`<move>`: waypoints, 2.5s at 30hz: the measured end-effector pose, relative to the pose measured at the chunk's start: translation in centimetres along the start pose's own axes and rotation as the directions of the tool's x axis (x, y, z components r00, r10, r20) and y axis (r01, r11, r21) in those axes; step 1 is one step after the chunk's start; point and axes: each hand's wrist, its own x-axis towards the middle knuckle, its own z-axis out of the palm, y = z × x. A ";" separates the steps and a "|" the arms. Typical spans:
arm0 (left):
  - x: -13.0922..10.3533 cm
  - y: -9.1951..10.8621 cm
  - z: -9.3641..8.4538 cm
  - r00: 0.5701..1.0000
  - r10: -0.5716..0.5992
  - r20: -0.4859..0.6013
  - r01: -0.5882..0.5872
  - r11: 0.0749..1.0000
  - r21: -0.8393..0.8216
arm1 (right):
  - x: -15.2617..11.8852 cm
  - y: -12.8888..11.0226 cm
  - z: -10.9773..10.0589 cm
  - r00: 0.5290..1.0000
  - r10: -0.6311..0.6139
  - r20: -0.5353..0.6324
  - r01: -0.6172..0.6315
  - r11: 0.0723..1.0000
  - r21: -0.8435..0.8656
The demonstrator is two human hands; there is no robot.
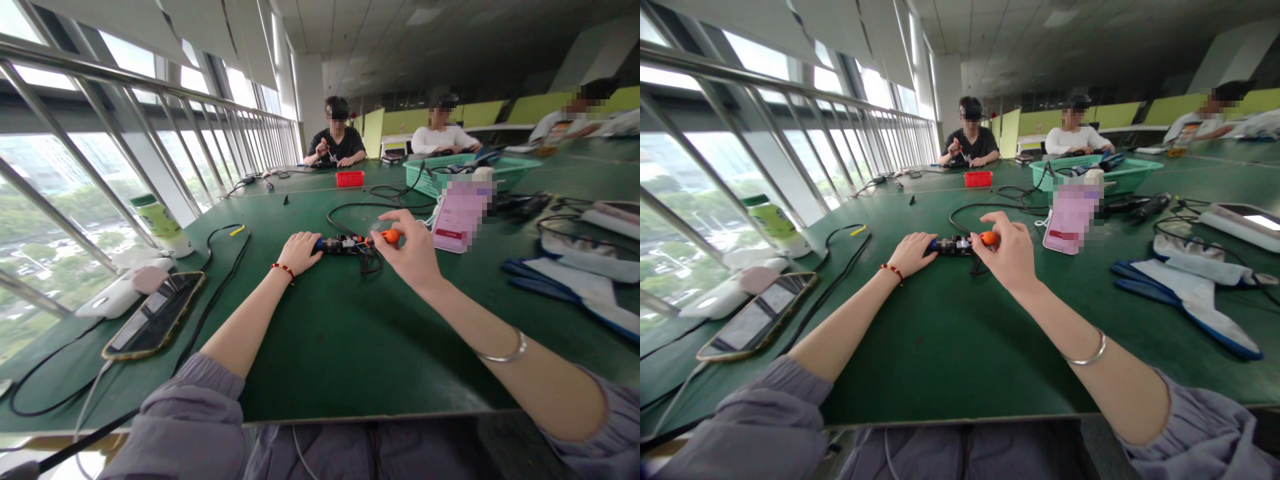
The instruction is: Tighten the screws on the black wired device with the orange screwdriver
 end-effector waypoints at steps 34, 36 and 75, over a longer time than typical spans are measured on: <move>0.0 0.1 -0.1 1.000 -0.013 0.011 0.013 1.000 -0.018 | 0.2 0.1 -0.1 1.000 0.020 0.005 -0.020 0.999 0.042; 0.0 0.1 -0.1 1.000 -0.012 0.004 0.012 1.000 -0.014 | 0.2 0.0 -0.1 0.999 0.030 0.021 -0.030 0.999 0.035; 0.1 -0.1 0.3 1.000 -0.012 -0.007 0.012 1.000 -0.026 | 0.1 -0.1 0.0 1.000 0.020 0.009 -0.020 0.999 0.038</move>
